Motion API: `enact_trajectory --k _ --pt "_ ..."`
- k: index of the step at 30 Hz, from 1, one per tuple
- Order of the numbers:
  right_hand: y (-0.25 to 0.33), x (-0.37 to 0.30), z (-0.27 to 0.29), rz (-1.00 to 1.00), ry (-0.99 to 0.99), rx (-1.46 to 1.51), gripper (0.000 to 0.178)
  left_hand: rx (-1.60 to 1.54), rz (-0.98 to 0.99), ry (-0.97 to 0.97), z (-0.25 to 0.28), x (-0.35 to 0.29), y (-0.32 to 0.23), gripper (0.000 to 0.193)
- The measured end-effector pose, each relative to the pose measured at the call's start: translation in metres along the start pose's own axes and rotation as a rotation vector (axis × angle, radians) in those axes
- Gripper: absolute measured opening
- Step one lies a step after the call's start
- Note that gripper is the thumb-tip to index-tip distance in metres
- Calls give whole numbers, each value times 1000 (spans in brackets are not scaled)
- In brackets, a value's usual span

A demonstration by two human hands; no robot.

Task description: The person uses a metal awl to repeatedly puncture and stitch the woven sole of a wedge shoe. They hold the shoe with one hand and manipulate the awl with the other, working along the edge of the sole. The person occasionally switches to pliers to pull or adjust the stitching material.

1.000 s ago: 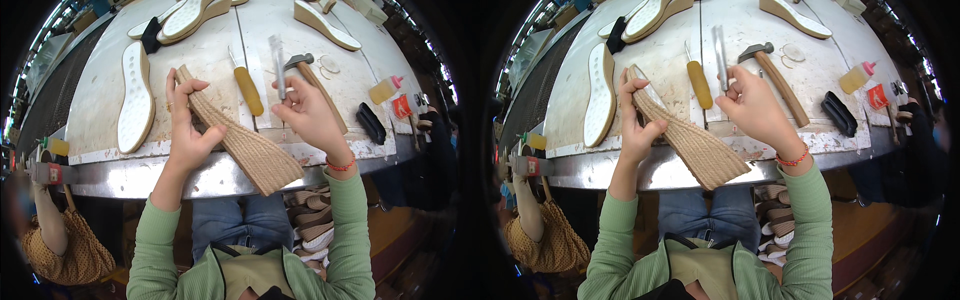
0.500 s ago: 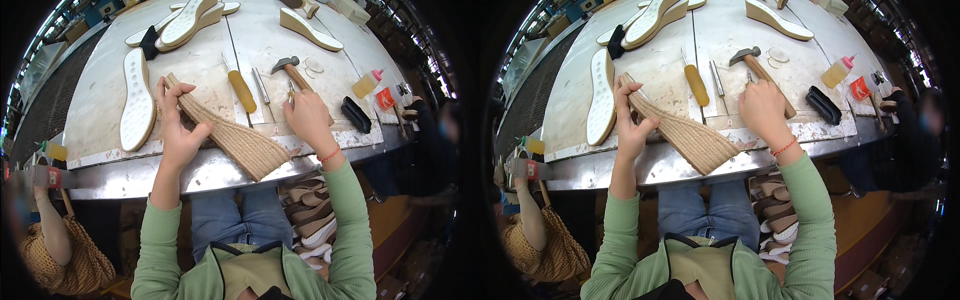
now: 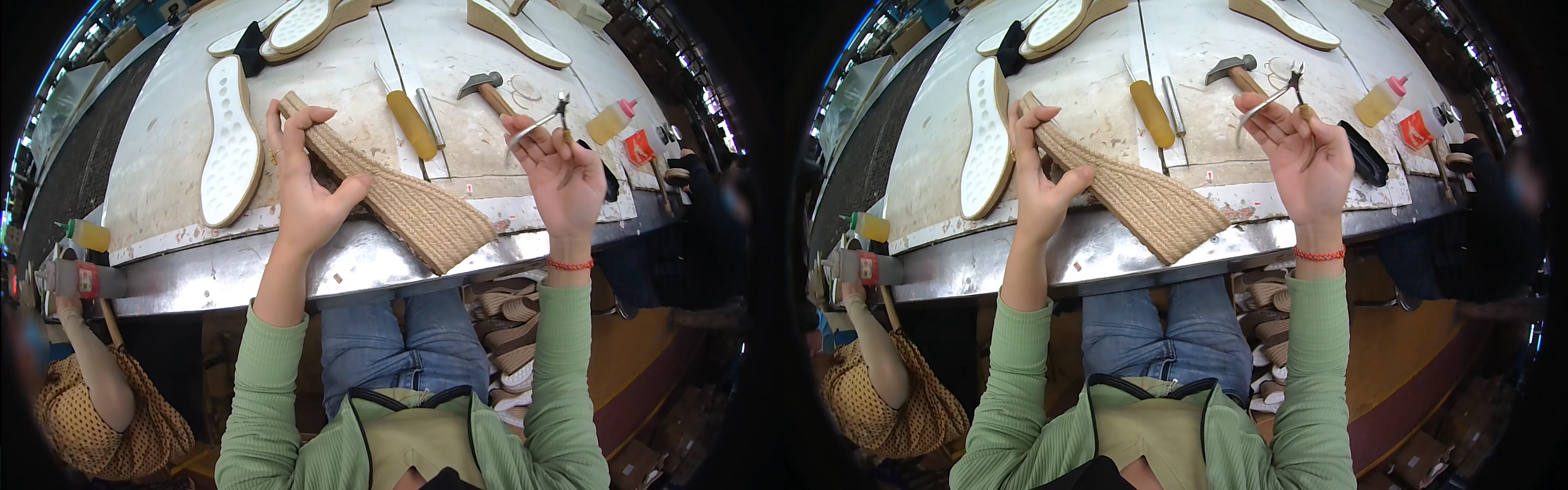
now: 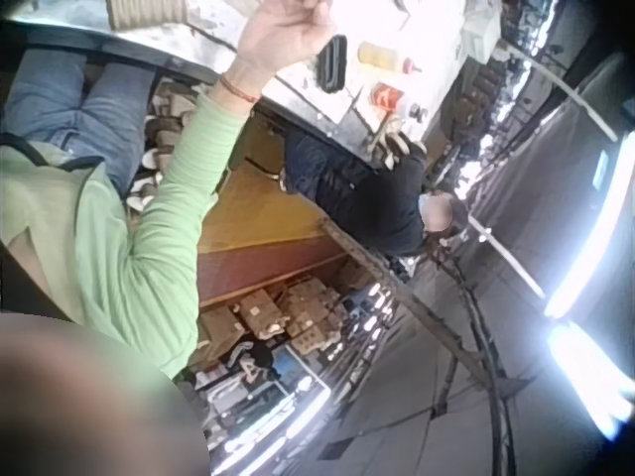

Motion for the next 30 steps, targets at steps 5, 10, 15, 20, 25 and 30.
enact_trajectory --k 5,10,15,20,25,30 --pt "11 0 -44 -76 411 273 29 7 -16 -10 -1 0 2 63" --pt "1 -17 -78 -407 174 -536 31 -7 -14 -11 -1 -1 4 63" --pt "-12 -7 -93 -751 325 -638 34 -20 -47 -35 -3 -1 4 62" --pt "-19 -1 -96 -834 301 -707 35 -11 -69 -26 -3 -1 5 62" --pt "-22 2 -97 -846 306 -737 37 -8 -75 -26 -3 -1 4 62" --pt "-21 2 -98 -848 301 -746 37 -22 -58 -31 -4 -1 4 61"
Point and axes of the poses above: each hand's wrist, its own x-axis towards the middle knuckle, its own z-axis out of the back of the hand, y = z × x, the point moved 2 cm from there along x, towards the middle knuckle, and after that the axes turned 6 degrees about -x, right-handed, at the moved point
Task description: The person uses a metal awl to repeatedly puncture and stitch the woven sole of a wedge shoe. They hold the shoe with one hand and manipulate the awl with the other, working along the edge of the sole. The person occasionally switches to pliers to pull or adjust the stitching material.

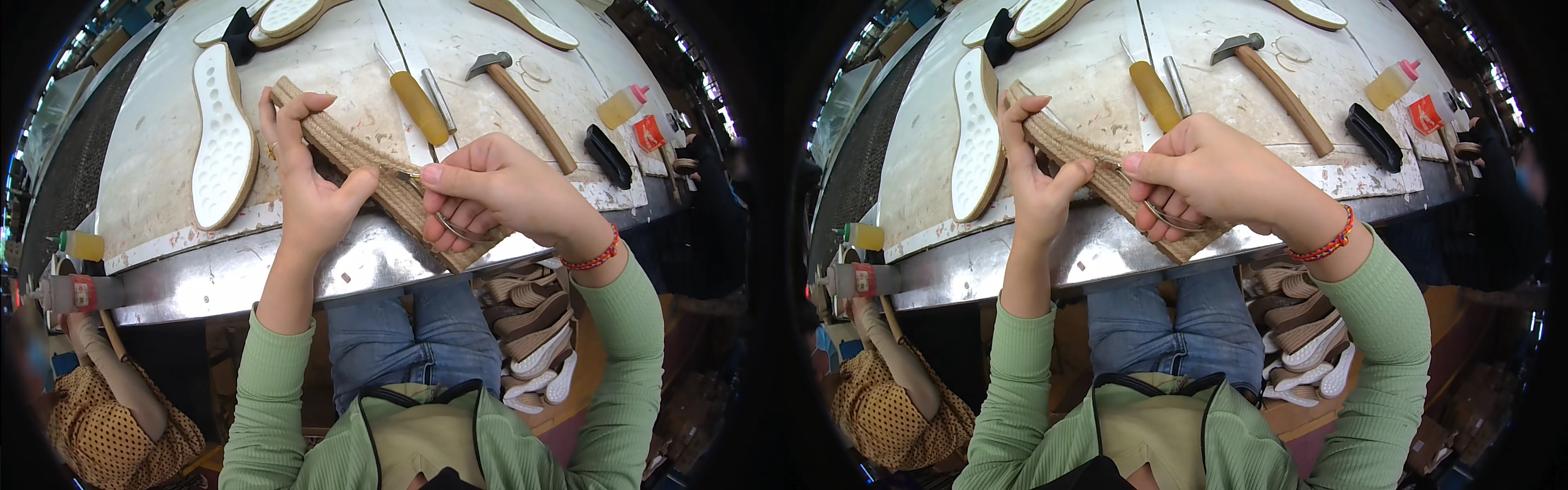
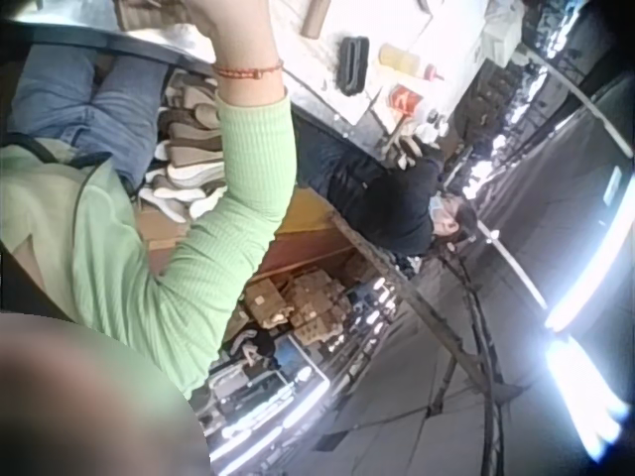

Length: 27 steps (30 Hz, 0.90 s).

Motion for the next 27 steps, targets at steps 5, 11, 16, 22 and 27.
enact_trajectory --k 5,11,16,22,27 --pt "1 0 -2 0 -23 -18 36 -9 10 2 0 0 0 61" --pt "3 -2 -8 -2 -77 -42 34 -15 20 0 0 -1 1 61" --pt "3 -4 -7 31 -77 -83 35 -28 29 4 0 -1 2 62" --pt "0 -3 -7 25 -98 -88 36 -8 9 8 1 -1 2 63" --pt "0 -4 -7 3 -112 -69 35 -1 -9 7 1 -1 2 62"
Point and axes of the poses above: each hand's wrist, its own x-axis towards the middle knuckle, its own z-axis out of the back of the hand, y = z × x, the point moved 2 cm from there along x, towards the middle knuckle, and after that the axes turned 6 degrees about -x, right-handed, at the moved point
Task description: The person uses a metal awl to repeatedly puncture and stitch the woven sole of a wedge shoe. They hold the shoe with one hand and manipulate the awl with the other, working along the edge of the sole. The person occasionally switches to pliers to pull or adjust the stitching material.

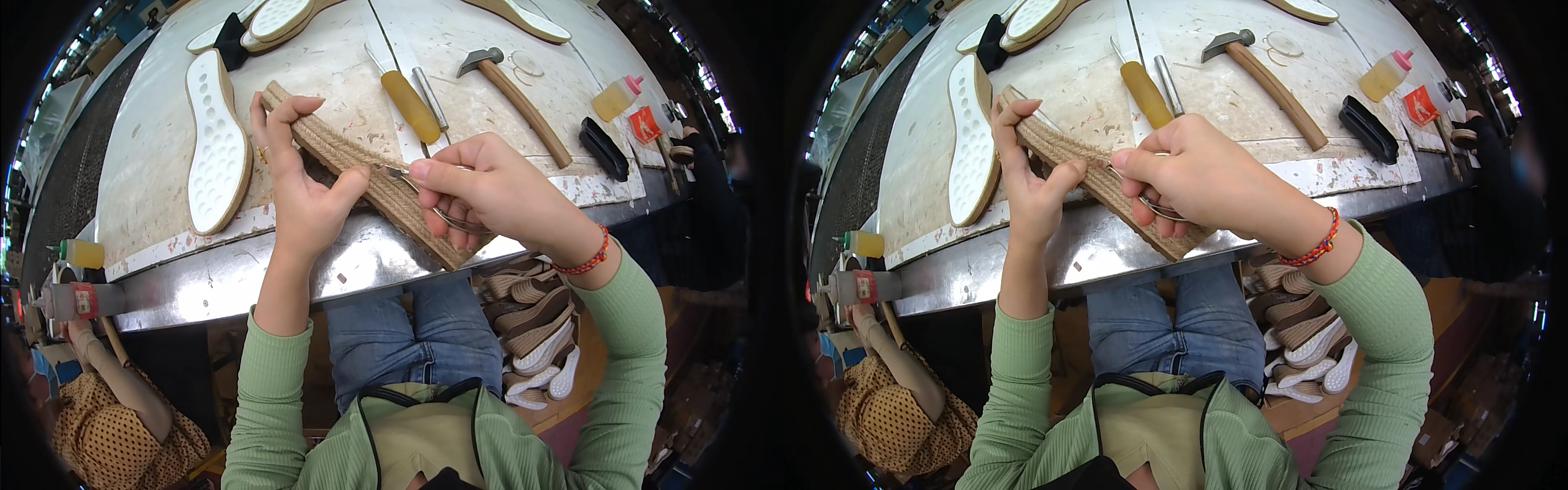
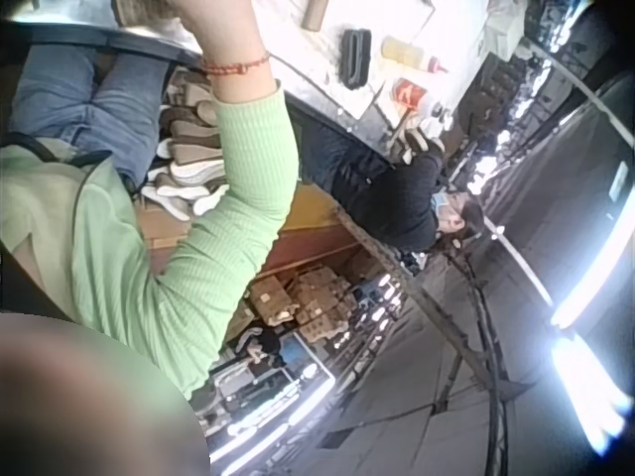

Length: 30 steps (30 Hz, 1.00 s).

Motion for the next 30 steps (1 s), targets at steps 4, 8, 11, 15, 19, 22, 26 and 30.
enact_trajectory --k 4,8,11,15,19,22,26,30 --pt "0 0 0 1 -11 -3 35 -20 23 -15 0 0 0 62" --pt "-1 1 0 -4 -5 13 35 10 10 -6 0 0 -2 61" --pt "-1 1 1 -20 -5 21 34 13 3 -6 0 1 -2 60" --pt "-3 1 1 -35 -8 18 33 14 7 -4 0 1 -3 60" --pt "-5 -4 7 -25 8 51 33 1 31 -2 0 1 -3 59" --pt "-7 -9 14 -26 46 96 34 8 32 -3 0 0 -2 60" --pt "-9 -9 10 23 56 104 34 -4 24 -4 1 1 -2 61" --pt "-6 -4 8 22 80 83 34 -15 39 16 2 0 -2 63"
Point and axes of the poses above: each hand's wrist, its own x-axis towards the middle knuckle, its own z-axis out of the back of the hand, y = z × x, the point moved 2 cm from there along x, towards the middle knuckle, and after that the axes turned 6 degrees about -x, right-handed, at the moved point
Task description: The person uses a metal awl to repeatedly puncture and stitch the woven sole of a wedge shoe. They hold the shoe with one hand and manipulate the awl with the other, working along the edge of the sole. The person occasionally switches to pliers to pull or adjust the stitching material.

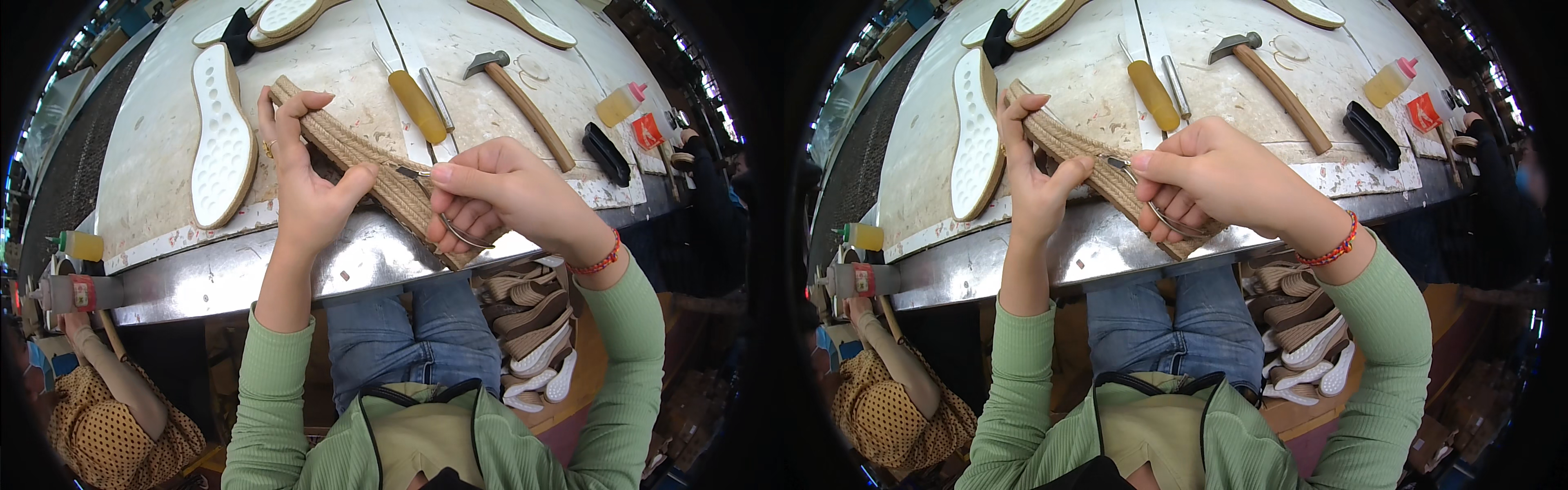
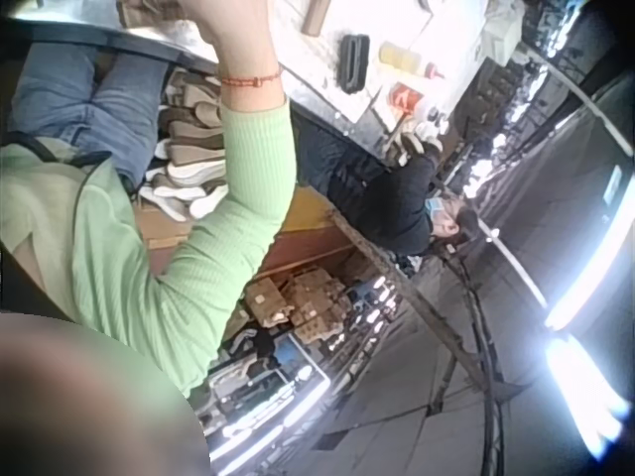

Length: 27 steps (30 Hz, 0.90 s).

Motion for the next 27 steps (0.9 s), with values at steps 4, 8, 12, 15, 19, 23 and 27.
enact_trajectory --k 4,8,12,15,19,23,27 --pt "3 5 -1 -2 53 -21 34 -19 3 -13 -1 0 1 63" --pt "4 9 -2 6 60 -49 35 -21 3 -14 -1 -1 1 62" --pt "4 11 -4 -17 54 -31 35 5 -22 2 0 0 0 61" --pt "5 11 -5 -20 37 -35 36 -5 -17 -2 0 0 0 61" --pt "5 11 -6 -23 22 -55 36 -26 2 0 0 0 0 61" --pt "7 12 -6 -26 20 -64 35 -3 -7 -2 0 0 0 61" --pt "9 14 -6 -55 11 -58 35 16 -12 -12 0 0 0 62"
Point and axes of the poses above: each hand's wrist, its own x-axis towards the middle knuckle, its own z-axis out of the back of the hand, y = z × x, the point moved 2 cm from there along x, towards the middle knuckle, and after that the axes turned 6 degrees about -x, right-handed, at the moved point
